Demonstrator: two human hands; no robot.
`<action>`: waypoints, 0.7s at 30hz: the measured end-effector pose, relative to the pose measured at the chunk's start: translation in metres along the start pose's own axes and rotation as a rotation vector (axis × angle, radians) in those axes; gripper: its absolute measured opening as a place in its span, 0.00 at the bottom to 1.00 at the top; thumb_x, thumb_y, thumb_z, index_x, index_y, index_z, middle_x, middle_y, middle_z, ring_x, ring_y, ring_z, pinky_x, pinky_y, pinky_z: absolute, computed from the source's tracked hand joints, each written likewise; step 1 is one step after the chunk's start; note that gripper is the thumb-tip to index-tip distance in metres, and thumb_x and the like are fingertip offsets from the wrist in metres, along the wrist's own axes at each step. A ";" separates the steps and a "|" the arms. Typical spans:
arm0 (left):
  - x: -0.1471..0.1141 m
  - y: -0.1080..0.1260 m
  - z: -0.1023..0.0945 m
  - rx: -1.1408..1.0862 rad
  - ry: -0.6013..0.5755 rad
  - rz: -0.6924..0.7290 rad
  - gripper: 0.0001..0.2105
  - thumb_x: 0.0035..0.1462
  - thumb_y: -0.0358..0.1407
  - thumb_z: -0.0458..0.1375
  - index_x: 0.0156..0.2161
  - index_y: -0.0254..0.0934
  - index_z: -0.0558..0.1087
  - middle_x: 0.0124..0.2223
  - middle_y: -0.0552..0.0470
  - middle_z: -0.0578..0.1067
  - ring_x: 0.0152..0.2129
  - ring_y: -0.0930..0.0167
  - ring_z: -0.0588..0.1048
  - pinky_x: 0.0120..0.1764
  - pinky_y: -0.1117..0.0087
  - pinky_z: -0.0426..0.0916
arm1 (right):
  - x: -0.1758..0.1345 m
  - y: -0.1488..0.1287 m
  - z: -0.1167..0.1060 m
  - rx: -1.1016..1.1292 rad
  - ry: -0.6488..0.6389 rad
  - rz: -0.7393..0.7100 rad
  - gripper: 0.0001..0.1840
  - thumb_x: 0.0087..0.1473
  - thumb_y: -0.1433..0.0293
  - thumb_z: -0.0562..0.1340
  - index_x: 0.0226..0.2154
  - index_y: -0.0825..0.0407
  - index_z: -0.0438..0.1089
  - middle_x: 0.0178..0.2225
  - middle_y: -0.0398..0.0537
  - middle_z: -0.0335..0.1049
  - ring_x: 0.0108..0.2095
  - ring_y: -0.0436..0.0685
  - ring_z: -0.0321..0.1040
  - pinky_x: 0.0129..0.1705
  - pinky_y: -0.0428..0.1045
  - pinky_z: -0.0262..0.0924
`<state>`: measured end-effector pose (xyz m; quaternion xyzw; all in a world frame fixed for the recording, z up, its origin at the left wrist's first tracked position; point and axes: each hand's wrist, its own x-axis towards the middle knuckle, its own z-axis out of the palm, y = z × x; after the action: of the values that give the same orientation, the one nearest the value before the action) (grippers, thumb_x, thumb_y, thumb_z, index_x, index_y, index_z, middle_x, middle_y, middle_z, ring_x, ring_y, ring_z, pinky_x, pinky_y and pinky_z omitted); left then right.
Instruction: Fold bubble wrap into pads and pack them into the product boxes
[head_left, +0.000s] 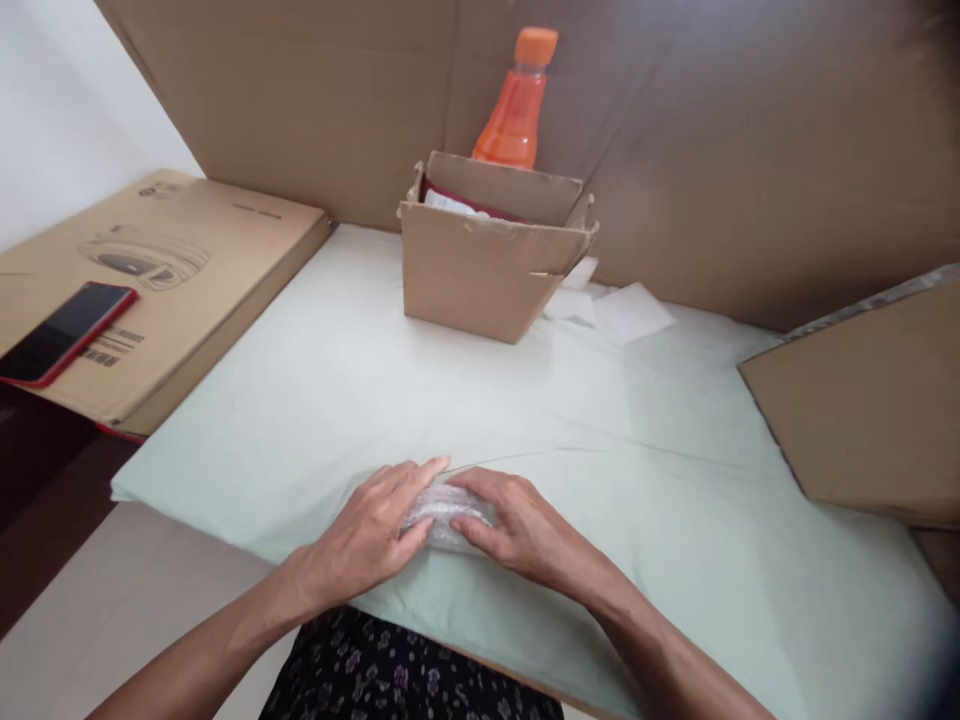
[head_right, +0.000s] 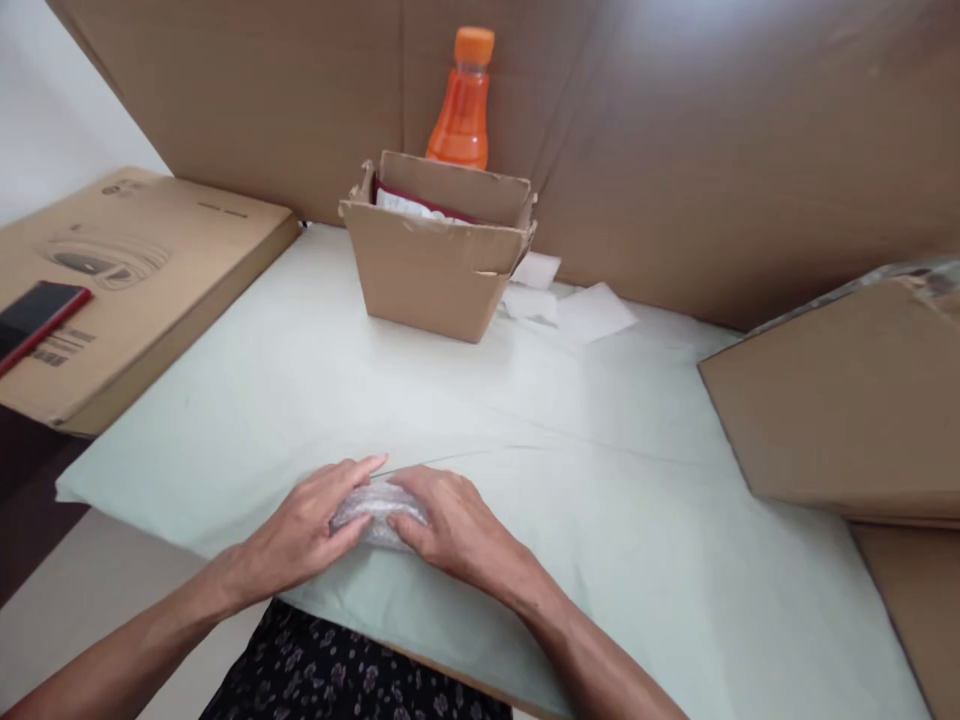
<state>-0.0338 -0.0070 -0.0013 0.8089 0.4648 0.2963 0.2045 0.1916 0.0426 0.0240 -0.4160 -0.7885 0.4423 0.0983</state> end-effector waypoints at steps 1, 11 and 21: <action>0.008 0.000 -0.003 0.008 0.006 0.027 0.28 0.64 0.31 0.56 0.67 0.42 0.57 0.49 0.46 0.78 0.43 0.65 0.79 0.46 0.63 0.76 | -0.001 0.002 -0.004 -0.004 0.020 0.007 0.16 0.59 0.67 0.62 0.50 0.51 0.73 0.46 0.50 0.79 0.41 0.59 0.74 0.43 0.52 0.64; 0.214 -0.016 -0.060 0.403 0.383 0.205 0.28 0.58 0.26 0.55 0.64 0.35 0.65 0.66 0.38 0.68 0.67 0.53 0.60 0.68 0.46 0.51 | -0.059 0.040 -0.023 0.311 0.427 0.163 0.16 0.59 0.55 0.63 0.36 0.51 0.76 0.34 0.46 0.77 0.35 0.55 0.73 0.38 0.47 0.65; 0.231 -0.007 -0.072 0.383 0.241 0.293 0.10 0.57 0.26 0.53 0.38 0.36 0.76 0.39 0.47 0.81 0.39 0.62 0.79 0.47 0.57 0.71 | -0.120 0.068 -0.036 0.340 0.667 0.267 0.19 0.55 0.52 0.68 0.36 0.51 0.78 0.31 0.48 0.78 0.32 0.56 0.74 0.33 0.47 0.69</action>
<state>0.0039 0.2023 0.1144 0.8504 0.4113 0.3236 -0.0541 0.3251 -0.0068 0.0178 -0.6134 -0.5679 0.4158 0.3583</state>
